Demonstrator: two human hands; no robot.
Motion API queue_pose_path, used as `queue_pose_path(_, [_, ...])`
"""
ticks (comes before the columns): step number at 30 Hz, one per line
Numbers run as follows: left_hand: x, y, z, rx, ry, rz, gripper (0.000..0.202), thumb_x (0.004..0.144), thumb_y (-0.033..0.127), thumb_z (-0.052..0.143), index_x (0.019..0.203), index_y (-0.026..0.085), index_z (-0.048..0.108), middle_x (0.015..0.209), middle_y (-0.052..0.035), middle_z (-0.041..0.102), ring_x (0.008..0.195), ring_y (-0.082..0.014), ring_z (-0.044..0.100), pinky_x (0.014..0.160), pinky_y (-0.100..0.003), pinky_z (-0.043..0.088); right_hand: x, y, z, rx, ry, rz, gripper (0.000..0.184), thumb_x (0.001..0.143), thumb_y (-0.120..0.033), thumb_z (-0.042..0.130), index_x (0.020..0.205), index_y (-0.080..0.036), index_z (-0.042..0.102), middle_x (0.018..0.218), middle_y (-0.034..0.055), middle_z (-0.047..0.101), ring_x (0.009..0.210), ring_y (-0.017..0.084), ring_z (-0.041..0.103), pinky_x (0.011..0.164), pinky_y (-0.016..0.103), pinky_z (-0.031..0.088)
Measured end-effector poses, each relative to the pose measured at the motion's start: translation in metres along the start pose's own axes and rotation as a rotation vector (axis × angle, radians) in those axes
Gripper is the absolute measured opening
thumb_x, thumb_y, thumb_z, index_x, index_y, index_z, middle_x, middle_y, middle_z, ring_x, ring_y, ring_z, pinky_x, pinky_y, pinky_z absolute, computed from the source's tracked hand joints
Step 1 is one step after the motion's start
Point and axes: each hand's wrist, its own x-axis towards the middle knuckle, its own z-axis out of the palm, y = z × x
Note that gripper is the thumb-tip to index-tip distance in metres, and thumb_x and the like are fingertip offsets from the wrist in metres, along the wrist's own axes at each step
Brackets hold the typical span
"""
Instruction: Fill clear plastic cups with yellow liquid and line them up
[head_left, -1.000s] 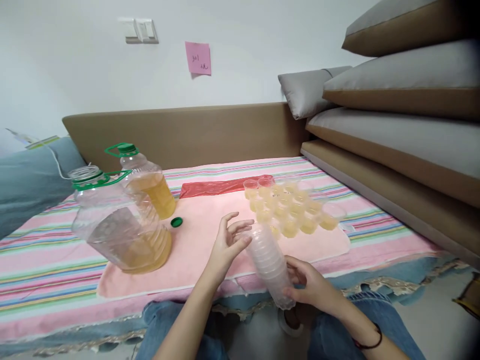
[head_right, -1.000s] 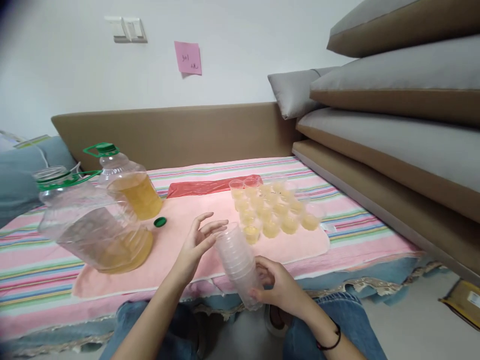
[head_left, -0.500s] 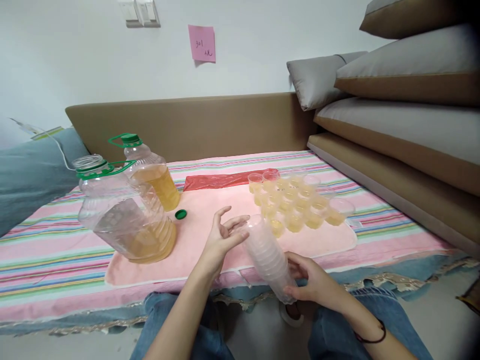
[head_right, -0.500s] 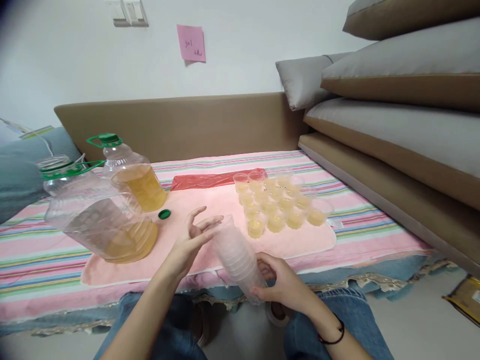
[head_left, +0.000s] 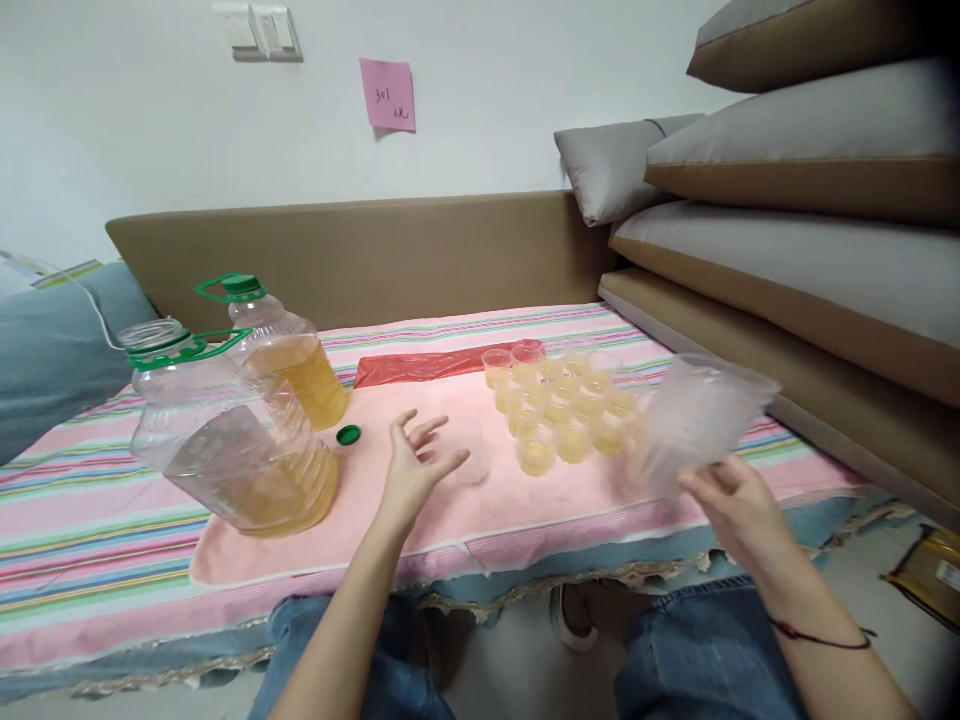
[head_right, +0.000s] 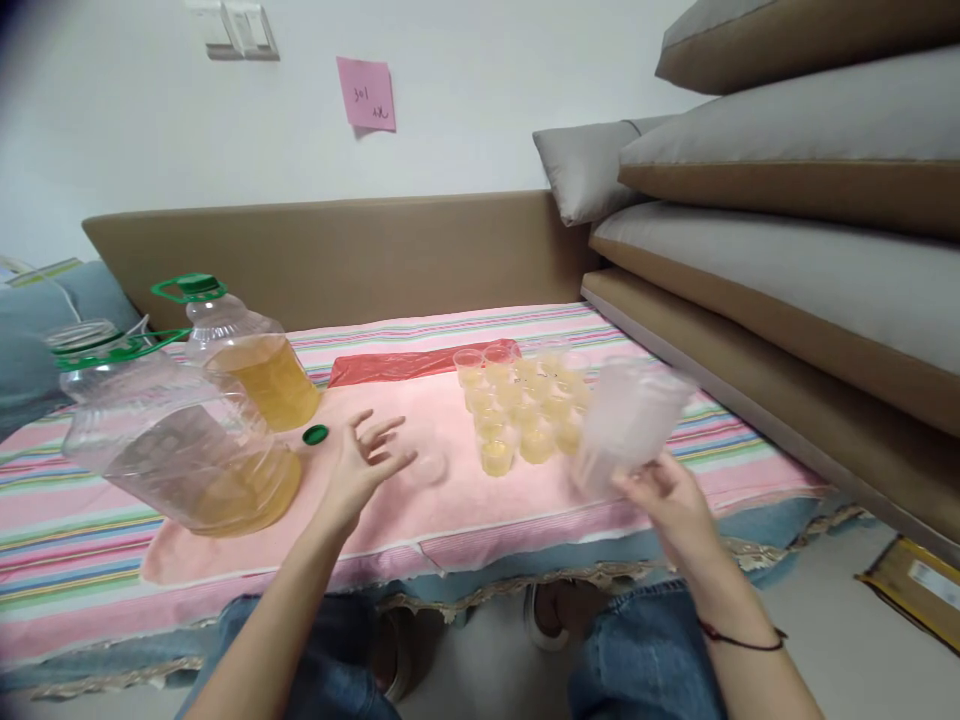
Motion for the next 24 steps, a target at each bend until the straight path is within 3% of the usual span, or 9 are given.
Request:
queue_pose_path(4, [-0.001,-0.018,0.022,0.074,-0.108,-0.029,0.084,0.057,0.028,0.084,0.122,0.027,0.031,0.135,-0.0146,0.057,0.121,-0.0258,0.052,0.100,-0.045,0.038,0.052,-0.007,-0.040,-0.047,0.275,-0.132,0.051,0.055,-0.037,0.087,0.095,-0.018,0.062,0.100,0.0060,0.065,0.094,0.019,0.062,0.089,0.028,0.049])
queue_pose_path(8, [-0.001,-0.027,0.027,0.093,-0.143,-0.024,0.079,0.059,0.030,0.083,0.120,0.026,0.032,0.139,-0.0158,0.055,0.122,-0.0263,0.052,0.101,-0.045,0.037,0.101,0.017,-0.070,-0.166,0.455,-0.134,0.046,0.057,-0.028,0.086,0.093,-0.015,0.060,0.098,0.0052,0.064,0.094,0.018,0.060,0.093,0.029,0.045])
queue_pose_path(10, [-0.002,-0.028,0.026,0.083,-0.164,0.002,0.079,0.061,0.031,0.083,0.122,0.026,0.033,0.142,-0.0163,0.052,0.126,-0.0263,0.049,0.103,-0.045,0.036,0.117,0.035,-0.080,-0.238,0.491,-0.067,0.037,0.066,-0.021,0.084,0.093,-0.012,0.060,0.096,0.0049,0.063,0.091,0.017,0.061,0.091,0.033,0.048])
queue_pose_path(14, [-0.006,-0.020,0.019,-0.001,-0.152,0.009,0.083,0.062,0.033,0.084,0.127,0.028,0.034,0.149,-0.0152,0.046,0.129,-0.0249,0.048,0.102,-0.040,0.039,0.128,0.060,-0.083,-0.323,0.496,0.051,0.016,0.093,-0.024,0.067,0.099,-0.011,0.061,0.098,0.0048,0.060,0.087,0.017,0.061,0.079,0.034,0.054])
queue_pose_path(18, [-0.014,-0.006,0.006,-0.100,-0.033,-0.178,0.062,0.076,0.043,0.072,0.126,0.024,0.040,0.143,-0.0161,0.053,0.088,-0.0166,0.066,0.074,-0.030,0.049,0.120,0.064,-0.082,-0.347,0.439,0.108,0.022,0.082,-0.018,0.077,0.089,-0.014,0.056,0.091,0.0028,0.060,0.080,0.014,0.060,0.075,0.026,0.050])
queue_pose_path(21, [-0.023,-0.004,-0.002,-0.061,0.010,-0.367,0.050,0.079,0.039,0.066,0.120,0.020,0.047,0.134,-0.0156,0.060,0.055,-0.0070,0.058,0.051,-0.023,0.043,0.118,0.065,-0.085,-0.386,0.459,0.114,0.034,0.069,-0.016,0.082,0.085,-0.018,0.052,0.091,0.0046,0.061,0.080,0.014,0.059,0.076,0.025,0.046])
queue_pose_path(24, [-0.032,-0.014,-0.005,0.001,-0.030,-0.455,0.045,0.078,0.037,0.064,0.117,0.022,0.048,0.131,-0.0130,0.062,0.038,-0.0017,0.043,0.039,-0.020,0.032,0.120,0.070,-0.088,-0.435,0.478,0.100,0.038,0.062,-0.015,0.083,0.084,-0.019,0.052,0.092,0.0072,0.061,0.081,0.016,0.060,0.076,0.028,0.045])
